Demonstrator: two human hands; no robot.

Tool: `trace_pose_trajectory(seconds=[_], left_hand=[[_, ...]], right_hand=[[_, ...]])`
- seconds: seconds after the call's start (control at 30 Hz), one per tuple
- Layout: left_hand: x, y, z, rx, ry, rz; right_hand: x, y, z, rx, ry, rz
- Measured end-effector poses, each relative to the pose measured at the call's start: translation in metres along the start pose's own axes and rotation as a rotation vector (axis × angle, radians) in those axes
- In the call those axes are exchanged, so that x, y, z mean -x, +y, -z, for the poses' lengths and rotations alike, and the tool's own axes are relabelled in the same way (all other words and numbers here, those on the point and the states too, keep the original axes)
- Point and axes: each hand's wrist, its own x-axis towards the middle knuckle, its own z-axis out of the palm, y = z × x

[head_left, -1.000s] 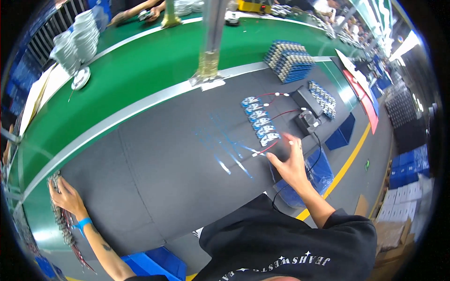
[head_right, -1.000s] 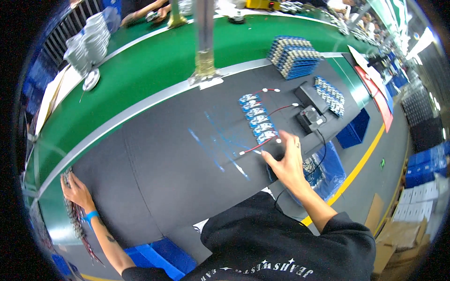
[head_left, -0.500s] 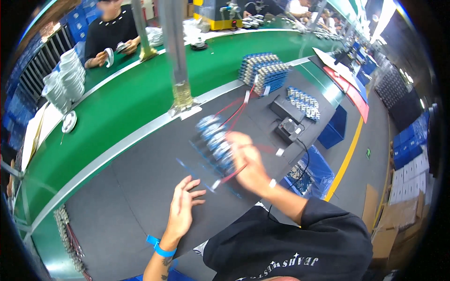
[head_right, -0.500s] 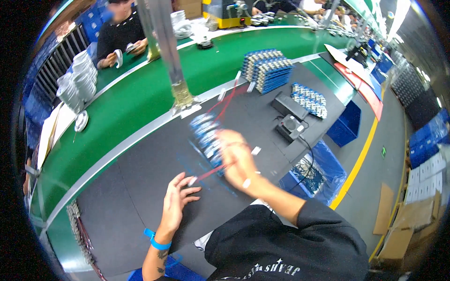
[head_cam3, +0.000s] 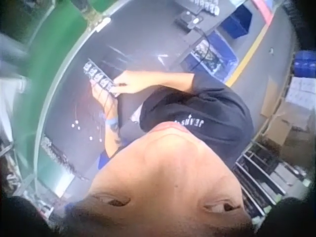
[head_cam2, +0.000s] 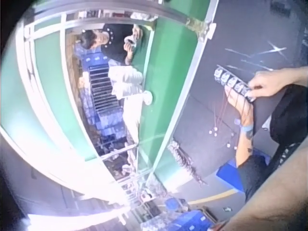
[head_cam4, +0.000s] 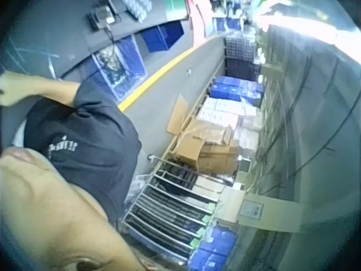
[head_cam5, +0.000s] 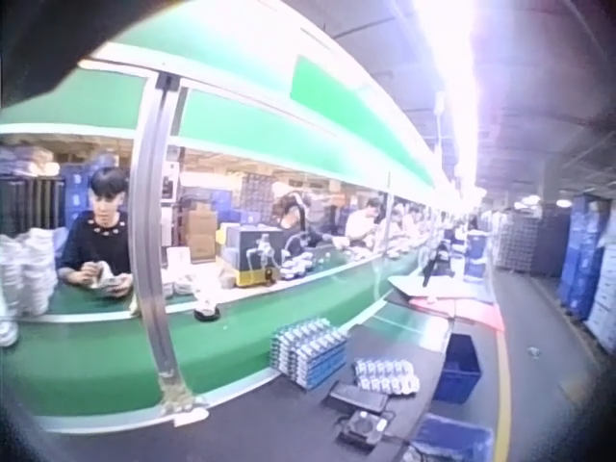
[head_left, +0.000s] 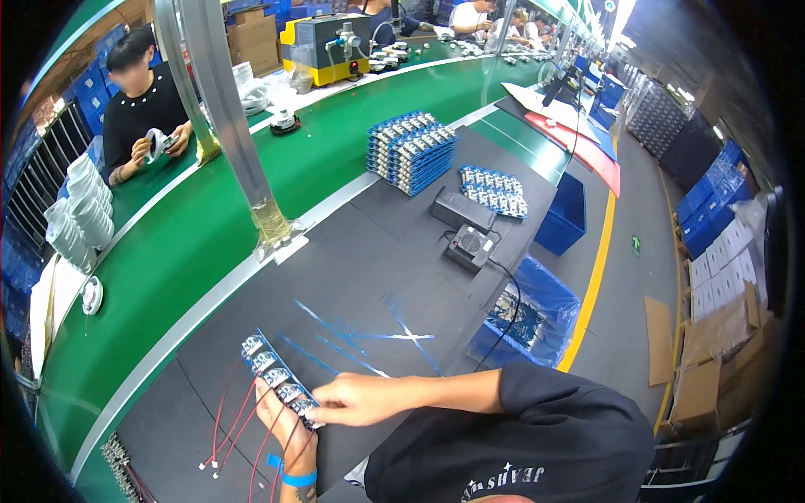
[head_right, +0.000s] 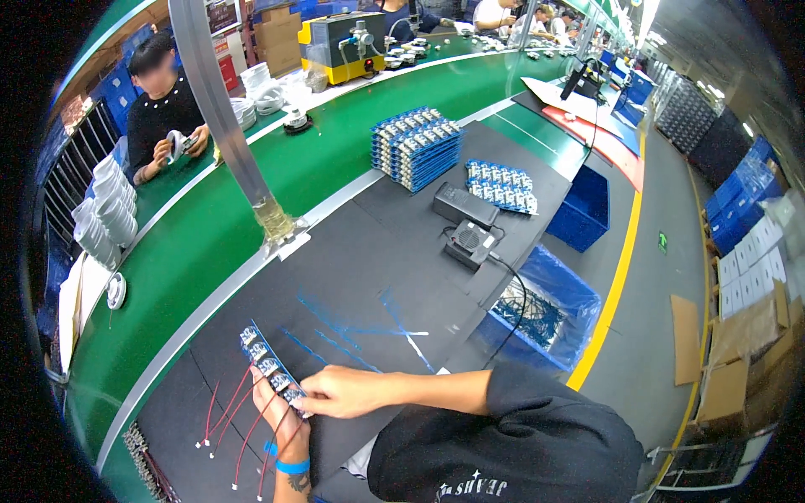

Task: The person assembles circuit board components with wiring by hand, organizing them into a stack on an assembly line table.

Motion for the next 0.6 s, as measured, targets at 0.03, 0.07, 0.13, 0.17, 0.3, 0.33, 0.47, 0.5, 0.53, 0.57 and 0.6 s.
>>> trace_pose_trajectory(seconds=[0.03,0.07,0.13,0.17,0.3,0.33,0.47,0.5,0.53,0.57,0.6], left_hand=[[-0.001,-0.003,0.001,-0.004,0.022,0.004],[-0.003,-0.004,0.003,-0.009,0.048,0.007],[-0.003,-0.001,0.002,-0.026,0.051,0.025],[-0.003,0.0,0.003,-0.043,0.064,0.041],[-0.007,-0.004,0.011,-0.102,0.098,0.029],[-0.007,-0.003,0.013,-0.078,0.04,0.071],[-0.006,-0.001,0.016,-0.058,-0.024,0.191],[-0.005,-0.001,0.016,-0.047,-0.059,0.201],[-0.004,-0.001,0.014,-0.045,-0.06,0.201],[-0.003,0.0,0.013,-0.057,-0.073,0.206],[-0.003,0.0,0.011,-0.069,-0.088,0.212]], right_hand=[[0.0,-0.001,-0.001,0.009,0.016,0.03],[-0.001,-0.001,-0.001,0.011,0.019,0.029],[-0.002,-0.001,0.0,0.12,-0.035,0.004],[-0.001,-0.005,0.003,0.15,-0.089,-0.008],[-0.002,-0.005,-0.002,0.161,-0.113,0.02],[-0.001,-0.005,-0.004,0.108,-0.112,0.068],[-0.002,0.003,-0.011,-0.144,-0.166,0.1],[0.0,0.006,-0.015,-0.145,-0.149,0.122],[0.001,0.005,-0.016,-0.143,-0.148,0.121],[0.002,0.004,-0.016,-0.174,-0.132,0.118],[0.003,0.003,-0.017,-0.203,-0.115,0.114]])
